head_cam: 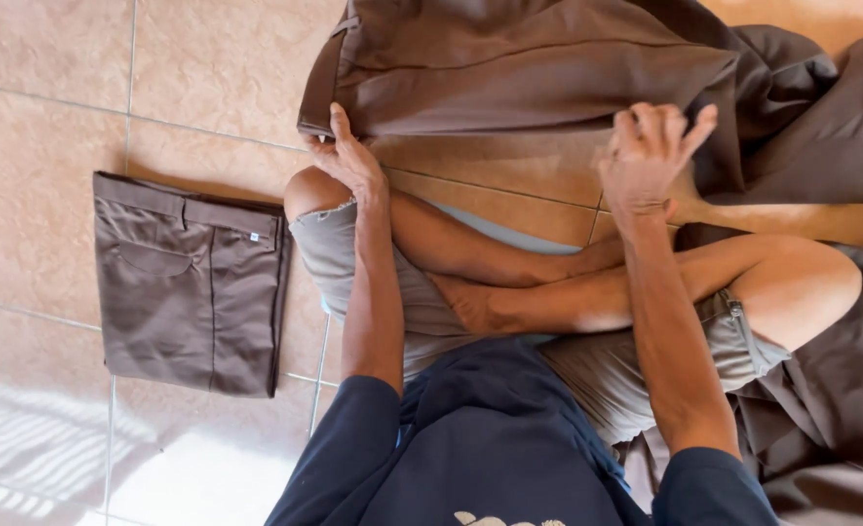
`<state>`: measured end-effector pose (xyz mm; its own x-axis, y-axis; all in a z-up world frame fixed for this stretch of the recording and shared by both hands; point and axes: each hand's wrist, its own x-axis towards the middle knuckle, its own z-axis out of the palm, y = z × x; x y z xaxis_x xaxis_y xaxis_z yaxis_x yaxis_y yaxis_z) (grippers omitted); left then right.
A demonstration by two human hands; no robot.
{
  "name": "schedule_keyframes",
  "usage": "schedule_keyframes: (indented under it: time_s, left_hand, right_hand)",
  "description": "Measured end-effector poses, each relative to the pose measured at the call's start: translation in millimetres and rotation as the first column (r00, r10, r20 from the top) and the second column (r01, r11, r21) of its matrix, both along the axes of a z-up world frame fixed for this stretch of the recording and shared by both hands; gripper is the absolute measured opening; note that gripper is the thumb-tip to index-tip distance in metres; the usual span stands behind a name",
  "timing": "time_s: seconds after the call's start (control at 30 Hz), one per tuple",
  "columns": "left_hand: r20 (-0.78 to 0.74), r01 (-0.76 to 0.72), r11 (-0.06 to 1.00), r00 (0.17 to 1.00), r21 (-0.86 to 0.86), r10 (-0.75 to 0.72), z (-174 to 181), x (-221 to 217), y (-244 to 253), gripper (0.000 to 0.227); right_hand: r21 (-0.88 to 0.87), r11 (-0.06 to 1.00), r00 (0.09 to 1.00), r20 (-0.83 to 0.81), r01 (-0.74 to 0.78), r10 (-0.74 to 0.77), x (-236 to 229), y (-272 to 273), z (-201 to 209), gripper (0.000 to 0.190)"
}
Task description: A person sitting on the floor folding brown trousers into neat squares.
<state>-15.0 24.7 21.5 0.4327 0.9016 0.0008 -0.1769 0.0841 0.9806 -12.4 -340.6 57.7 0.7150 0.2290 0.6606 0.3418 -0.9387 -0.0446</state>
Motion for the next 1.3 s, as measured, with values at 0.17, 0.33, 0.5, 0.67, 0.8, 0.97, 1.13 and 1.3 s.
schedule_keyframes:
  time_s: [0.17, 0.33, 0.5, 0.67, 0.8, 0.97, 1.13, 1.3]
  left_hand:
    - [-0.046, -0.023, 0.994, 0.999, -0.109, 0.018, 15, 4, -2, 0.040]
    - [0.014, -0.001, 0.998, 1.000, -0.069, 0.002, 4, 6, 1, 0.039]
    - [0.081, 0.034, 0.992, 0.996, -0.123, -0.024, -10, 10, 8, 0.040]
    - [-0.445, 0.139, 0.798, 0.879, 0.587, 0.174, -37, 14, 0, 0.099]
    - [-0.306, 0.257, 0.416, 0.950, 0.873, 0.055, 87, -21, -103, 0.072]
    - [-0.576, 0.756, 0.093, 0.567, 0.648, -0.589, 44, -5, -201, 0.069]
    - [-0.521, 0.561, -0.062, 0.716, 0.826, -0.465, 52, 25, -193, 0.034]
    - [-0.395, 0.401, -0.081, 0.811, 0.912, -0.431, 159, 21, -122, 0.028]
  right_hand:
    - [0.034, 0.999, 1.000, -0.010, -0.028, 0.028, 13, 6, -11, 0.029]
    - [0.032, 0.999, 0.997, -0.072, 0.009, -0.007, 14, -11, -23, 0.031]
    - [0.026, 0.999, 0.997, -0.075, 0.030, -0.028, 17, -18, -43, 0.021]
    - [0.061, 0.998, 1.000, 0.009, -0.012, 0.012, 15, -2, -8, 0.018]
    - [0.020, 1.000, 0.997, 0.081, -0.005, 0.004, 13, 8, 8, 0.011]
    - [0.049, 0.985, 0.946, 0.289, -0.167, 0.146, 19, 18, 17, 0.008]
    - [0.050, 0.995, 0.961, 0.266, -0.090, 0.073, 13, 15, 30, 0.009]
    - [0.068, 0.996, 0.966, 0.250, 0.056, -0.071, 28, -4, 22, 0.011]
